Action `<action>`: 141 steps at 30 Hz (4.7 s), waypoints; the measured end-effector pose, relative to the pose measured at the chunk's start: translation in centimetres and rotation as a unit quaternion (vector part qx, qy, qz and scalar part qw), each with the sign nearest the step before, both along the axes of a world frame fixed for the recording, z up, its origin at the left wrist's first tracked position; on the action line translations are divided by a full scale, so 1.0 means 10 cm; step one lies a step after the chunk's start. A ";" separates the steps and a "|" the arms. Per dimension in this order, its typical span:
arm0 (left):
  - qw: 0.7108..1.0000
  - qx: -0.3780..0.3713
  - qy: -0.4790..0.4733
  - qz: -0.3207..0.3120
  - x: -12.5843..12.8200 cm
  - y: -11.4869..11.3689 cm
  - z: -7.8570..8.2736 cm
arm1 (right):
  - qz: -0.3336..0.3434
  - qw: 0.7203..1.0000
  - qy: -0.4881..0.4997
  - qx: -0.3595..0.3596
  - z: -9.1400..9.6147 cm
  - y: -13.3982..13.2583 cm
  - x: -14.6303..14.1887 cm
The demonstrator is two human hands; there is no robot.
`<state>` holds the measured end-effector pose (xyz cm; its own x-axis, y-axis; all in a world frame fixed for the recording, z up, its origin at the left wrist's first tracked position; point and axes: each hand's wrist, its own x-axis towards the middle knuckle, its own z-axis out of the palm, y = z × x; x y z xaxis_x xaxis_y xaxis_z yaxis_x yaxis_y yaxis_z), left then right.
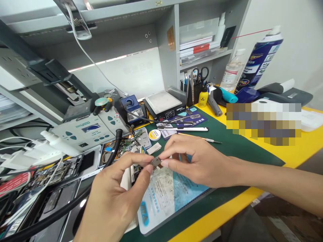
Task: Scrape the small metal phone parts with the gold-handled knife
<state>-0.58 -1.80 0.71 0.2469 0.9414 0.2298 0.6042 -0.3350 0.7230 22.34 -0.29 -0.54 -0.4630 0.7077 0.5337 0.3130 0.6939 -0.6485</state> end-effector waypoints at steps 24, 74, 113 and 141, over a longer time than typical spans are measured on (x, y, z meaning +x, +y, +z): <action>0.999 0.032 0.008 -0.043 -0.01 0.05 0.01 | 0.001 1.000 -0.006 0.014 -0.01 0.00 0.00; 0.999 0.021 -0.001 -0.040 0.02 0.01 0.00 | 0.043 0.999 -0.011 -0.014 0.00 -0.02 0.00; 0.977 0.185 0.083 -0.066 0.08 -0.07 0.06 | 0.050 0.997 -0.042 -0.040 0.01 -0.02 -0.02; 0.981 0.153 0.117 -0.028 0.03 0.01 0.00 | -0.029 0.999 -0.022 0.014 -0.03 -0.03 -0.04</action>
